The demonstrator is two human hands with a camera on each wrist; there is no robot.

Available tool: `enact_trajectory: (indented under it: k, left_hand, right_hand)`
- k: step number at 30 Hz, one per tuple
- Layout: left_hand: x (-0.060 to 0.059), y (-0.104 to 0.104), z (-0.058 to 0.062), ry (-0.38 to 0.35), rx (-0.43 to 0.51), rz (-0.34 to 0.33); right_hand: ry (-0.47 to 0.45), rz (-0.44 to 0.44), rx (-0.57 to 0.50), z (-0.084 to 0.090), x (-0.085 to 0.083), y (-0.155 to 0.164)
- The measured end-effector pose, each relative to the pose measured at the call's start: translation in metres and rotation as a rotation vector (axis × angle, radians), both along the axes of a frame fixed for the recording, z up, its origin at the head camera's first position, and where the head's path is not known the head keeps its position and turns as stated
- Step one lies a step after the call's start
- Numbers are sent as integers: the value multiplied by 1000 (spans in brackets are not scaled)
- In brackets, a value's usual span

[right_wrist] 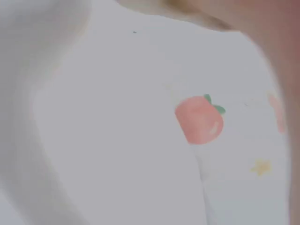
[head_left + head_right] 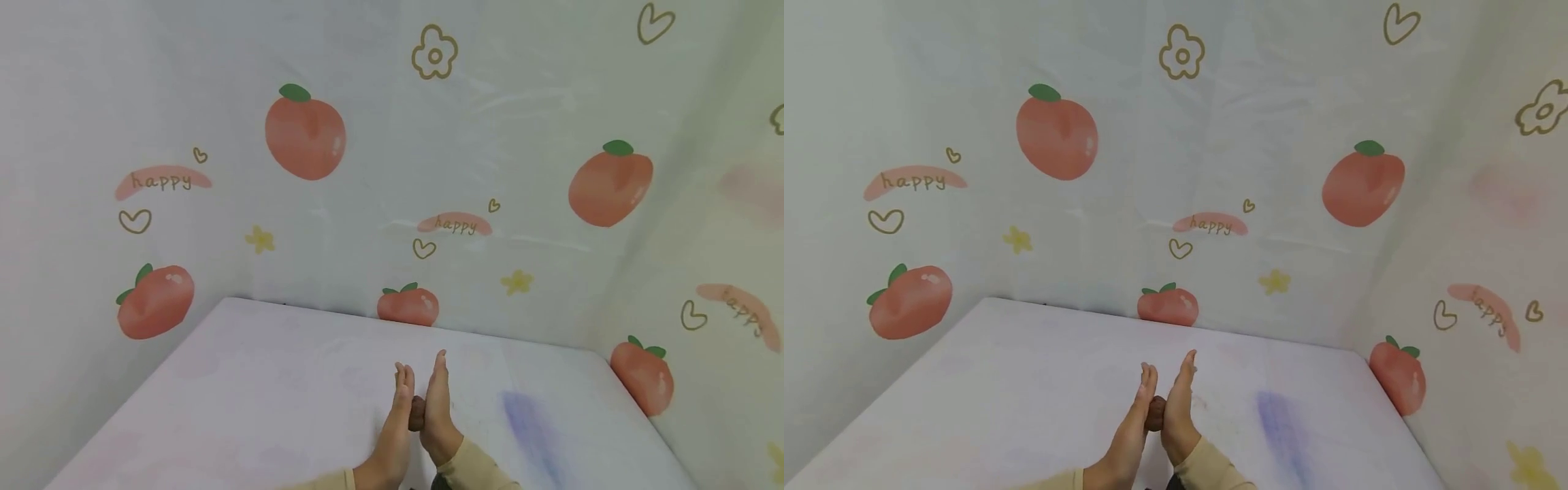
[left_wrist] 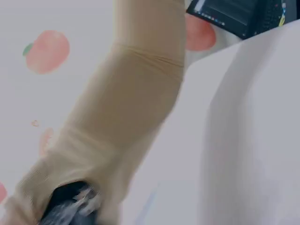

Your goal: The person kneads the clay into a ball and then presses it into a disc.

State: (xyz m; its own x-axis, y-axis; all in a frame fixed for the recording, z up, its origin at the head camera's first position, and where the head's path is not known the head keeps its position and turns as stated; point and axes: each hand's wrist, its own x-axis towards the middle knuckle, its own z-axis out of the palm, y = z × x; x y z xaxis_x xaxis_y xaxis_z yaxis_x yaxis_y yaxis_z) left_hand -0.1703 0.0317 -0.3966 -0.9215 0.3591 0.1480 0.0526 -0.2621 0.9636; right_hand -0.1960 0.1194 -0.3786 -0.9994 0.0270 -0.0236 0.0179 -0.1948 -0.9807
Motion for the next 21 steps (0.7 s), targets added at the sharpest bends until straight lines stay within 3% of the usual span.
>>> enact_trajectory:
  k: [2,4,8,10,12,16,21]
  left_hand:
    - [-1,-1,4,-4,-17,6]
    - [-10,-3,7,-42,-45,45]
    - [-33,-10,8,-96,-80,156]
    - [-38,-12,7,-96,-79,167]
    - [-34,-12,7,-72,-90,139]
    - [-13,-9,6,5,-101,17]
    - [8,-5,1,53,-47,-101]
  right_hand:
    - [15,-40,-19,-21,-9,-2]
    - [26,0,10,-23,-3,-5]
    - [49,125,35,-16,12,-12]
    - [56,176,9,-11,17,-13]
    - [58,189,-18,-8,16,-12]
    - [27,143,2,-9,7,-5]
    - [8,102,-36,-10,-1,5]
